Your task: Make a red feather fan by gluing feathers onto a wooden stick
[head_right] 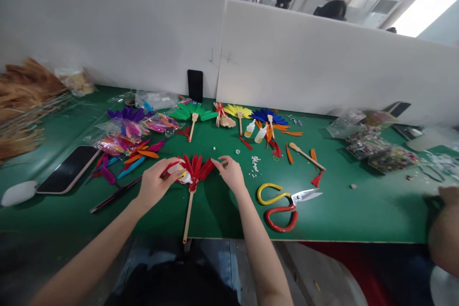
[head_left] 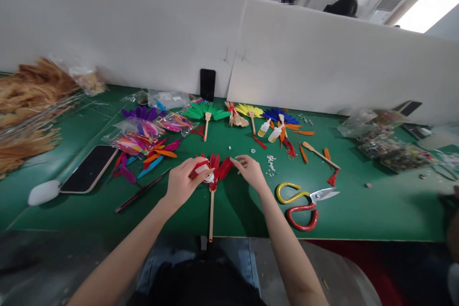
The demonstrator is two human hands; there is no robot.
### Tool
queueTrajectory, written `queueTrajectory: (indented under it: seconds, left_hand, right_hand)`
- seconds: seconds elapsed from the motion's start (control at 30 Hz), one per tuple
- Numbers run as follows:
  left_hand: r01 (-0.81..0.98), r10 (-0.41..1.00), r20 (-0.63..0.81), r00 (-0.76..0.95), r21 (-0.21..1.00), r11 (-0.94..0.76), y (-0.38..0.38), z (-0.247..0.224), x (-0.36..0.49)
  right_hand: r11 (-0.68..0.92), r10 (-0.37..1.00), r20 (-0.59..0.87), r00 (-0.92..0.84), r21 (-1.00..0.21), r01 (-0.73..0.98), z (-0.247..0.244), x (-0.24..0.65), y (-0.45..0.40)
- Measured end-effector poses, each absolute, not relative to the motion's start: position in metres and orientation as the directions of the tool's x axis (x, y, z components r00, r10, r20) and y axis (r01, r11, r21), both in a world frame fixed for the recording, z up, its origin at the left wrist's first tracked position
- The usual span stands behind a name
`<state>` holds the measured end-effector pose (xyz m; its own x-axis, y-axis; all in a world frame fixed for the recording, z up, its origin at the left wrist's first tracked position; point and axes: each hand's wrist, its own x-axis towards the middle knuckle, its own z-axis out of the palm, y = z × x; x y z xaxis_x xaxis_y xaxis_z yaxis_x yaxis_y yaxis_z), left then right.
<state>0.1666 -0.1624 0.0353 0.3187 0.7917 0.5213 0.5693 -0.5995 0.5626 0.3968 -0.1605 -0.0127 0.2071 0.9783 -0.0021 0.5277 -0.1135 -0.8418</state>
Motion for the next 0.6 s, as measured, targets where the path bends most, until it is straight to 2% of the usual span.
queueTrajectory:
  seconds: [0.17, 0.6]
  left_hand:
    - [0.561, 0.797, 0.51, 0.325, 0.574, -0.596, -0.162, 0.036, 0.17]
    - [0.563, 0.819, 0.485, 0.305, 0.602, -0.566, -0.161, 0.032, 0.167]
  right_hand:
    - [-0.094, 0.989, -0.034, 0.143, -0.893, 0.439, -0.024, 0.395, -0.155]
    - [-0.115, 0.989, -0.063, 0.133, -0.894, 0.433, -0.028, 0.393, -0.153]
